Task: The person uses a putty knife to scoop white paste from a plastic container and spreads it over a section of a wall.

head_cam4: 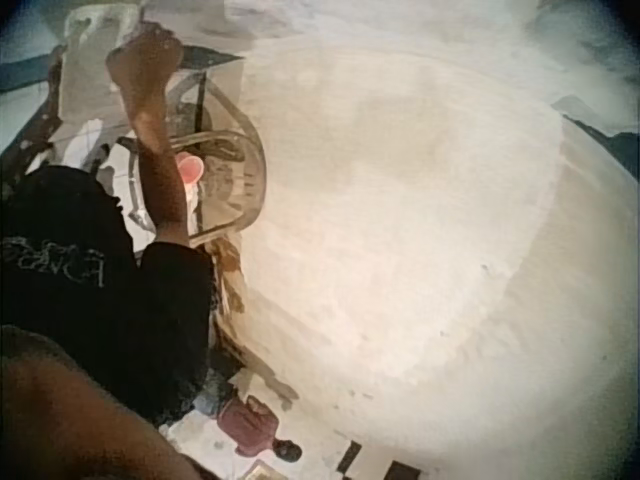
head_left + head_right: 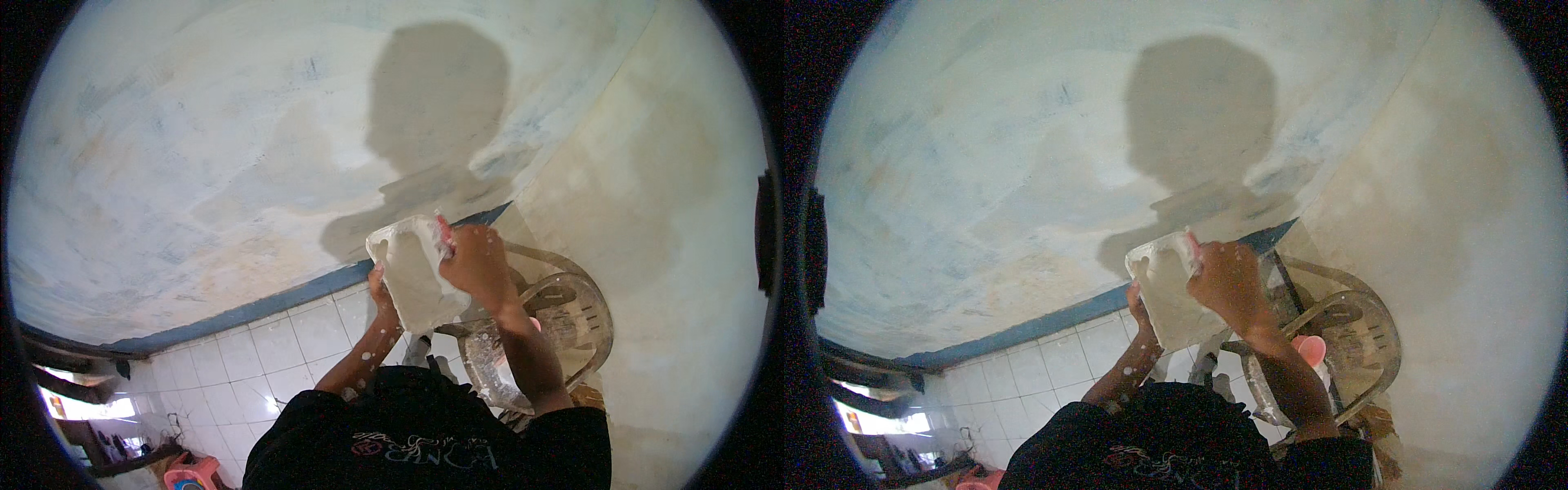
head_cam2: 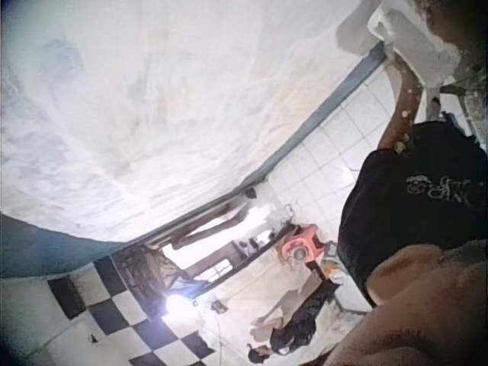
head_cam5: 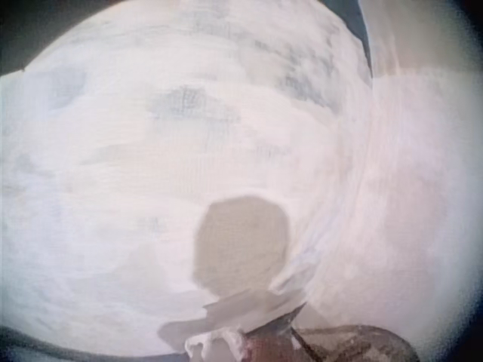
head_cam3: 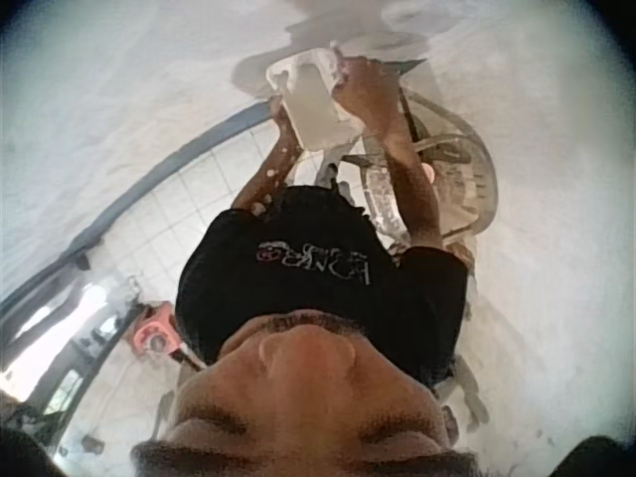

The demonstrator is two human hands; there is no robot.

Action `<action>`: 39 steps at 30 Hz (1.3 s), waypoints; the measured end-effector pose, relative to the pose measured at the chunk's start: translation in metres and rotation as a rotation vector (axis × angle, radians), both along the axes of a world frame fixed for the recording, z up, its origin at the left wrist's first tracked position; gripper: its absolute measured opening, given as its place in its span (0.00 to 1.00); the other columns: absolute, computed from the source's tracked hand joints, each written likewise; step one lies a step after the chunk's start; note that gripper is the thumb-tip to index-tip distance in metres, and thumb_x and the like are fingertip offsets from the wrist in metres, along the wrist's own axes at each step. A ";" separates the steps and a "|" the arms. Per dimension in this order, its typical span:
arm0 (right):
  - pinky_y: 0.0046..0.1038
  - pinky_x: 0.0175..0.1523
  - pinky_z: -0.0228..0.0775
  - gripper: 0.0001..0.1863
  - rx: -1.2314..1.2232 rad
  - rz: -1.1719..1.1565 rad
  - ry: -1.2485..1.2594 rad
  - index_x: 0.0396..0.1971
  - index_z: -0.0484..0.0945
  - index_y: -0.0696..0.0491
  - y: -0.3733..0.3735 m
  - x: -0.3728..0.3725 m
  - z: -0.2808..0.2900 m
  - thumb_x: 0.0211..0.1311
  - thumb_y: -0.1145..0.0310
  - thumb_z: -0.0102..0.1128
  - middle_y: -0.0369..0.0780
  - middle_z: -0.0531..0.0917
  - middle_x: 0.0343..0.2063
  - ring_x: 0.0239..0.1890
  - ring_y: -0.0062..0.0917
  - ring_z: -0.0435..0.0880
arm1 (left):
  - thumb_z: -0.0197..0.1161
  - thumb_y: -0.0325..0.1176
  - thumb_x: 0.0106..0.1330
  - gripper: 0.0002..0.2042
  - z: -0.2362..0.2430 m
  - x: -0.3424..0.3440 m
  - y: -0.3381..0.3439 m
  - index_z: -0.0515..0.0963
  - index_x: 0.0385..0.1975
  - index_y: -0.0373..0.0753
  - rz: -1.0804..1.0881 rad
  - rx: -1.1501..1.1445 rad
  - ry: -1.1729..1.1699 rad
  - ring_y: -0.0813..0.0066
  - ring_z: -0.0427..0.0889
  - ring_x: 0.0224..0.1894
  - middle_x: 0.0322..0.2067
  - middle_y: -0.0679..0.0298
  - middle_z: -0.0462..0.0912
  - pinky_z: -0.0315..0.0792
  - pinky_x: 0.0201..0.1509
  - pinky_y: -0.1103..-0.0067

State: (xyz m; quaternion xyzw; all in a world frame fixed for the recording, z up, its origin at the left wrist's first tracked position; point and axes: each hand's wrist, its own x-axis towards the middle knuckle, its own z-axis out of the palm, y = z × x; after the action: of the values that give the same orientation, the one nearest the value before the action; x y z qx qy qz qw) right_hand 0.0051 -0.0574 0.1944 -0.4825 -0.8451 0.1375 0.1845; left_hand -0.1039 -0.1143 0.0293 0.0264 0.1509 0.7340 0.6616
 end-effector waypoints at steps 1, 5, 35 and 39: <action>0.44 0.34 0.67 0.07 0.002 -0.003 -0.003 0.16 0.74 0.60 -0.007 -0.008 -0.002 0.35 0.72 0.57 0.53 0.76 0.17 0.28 0.49 0.77 | 0.50 0.55 0.54 0.34 -0.003 -0.002 0.001 0.62 0.58 0.37 0.054 0.024 0.014 0.56 0.72 0.52 0.51 0.53 0.71 0.66 0.56 0.65; 0.43 0.31 0.67 0.07 0.157 0.113 0.087 0.15 0.74 0.61 -0.031 -0.033 -0.013 0.36 0.72 0.57 0.53 0.75 0.16 0.25 0.49 0.77 | 0.48 0.60 0.53 0.35 0.006 -0.019 -0.010 0.62 0.58 0.43 0.089 0.002 0.149 0.57 0.72 0.51 0.51 0.55 0.71 0.67 0.55 0.64; 0.30 0.31 0.72 0.14 -0.798 -0.132 0.517 0.29 0.82 0.58 -0.025 -0.056 -0.055 0.47 0.63 0.64 0.42 0.81 0.19 0.22 0.25 0.79 | 0.42 0.63 0.62 0.35 -0.004 -0.080 -0.029 0.60 0.60 0.42 0.019 -0.083 0.101 0.54 0.69 0.55 0.54 0.54 0.69 0.64 0.60 0.61; 0.23 0.27 0.71 0.14 -0.922 0.052 0.443 0.34 0.76 0.67 -0.004 -0.033 -0.096 0.48 0.74 0.57 0.42 0.81 0.26 0.26 0.22 0.80 | 0.44 0.62 0.62 0.35 -0.007 -0.084 -0.028 0.62 0.59 0.40 -0.106 -0.066 0.044 0.58 0.72 0.53 0.53 0.53 0.71 0.68 0.57 0.64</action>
State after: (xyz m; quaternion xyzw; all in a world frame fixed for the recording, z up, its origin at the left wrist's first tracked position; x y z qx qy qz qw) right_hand -0.0281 -0.0615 0.0984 -0.4518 -0.6490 0.5995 0.1237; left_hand -0.1881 -0.1418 0.0219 0.0289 0.1879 0.6920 0.6964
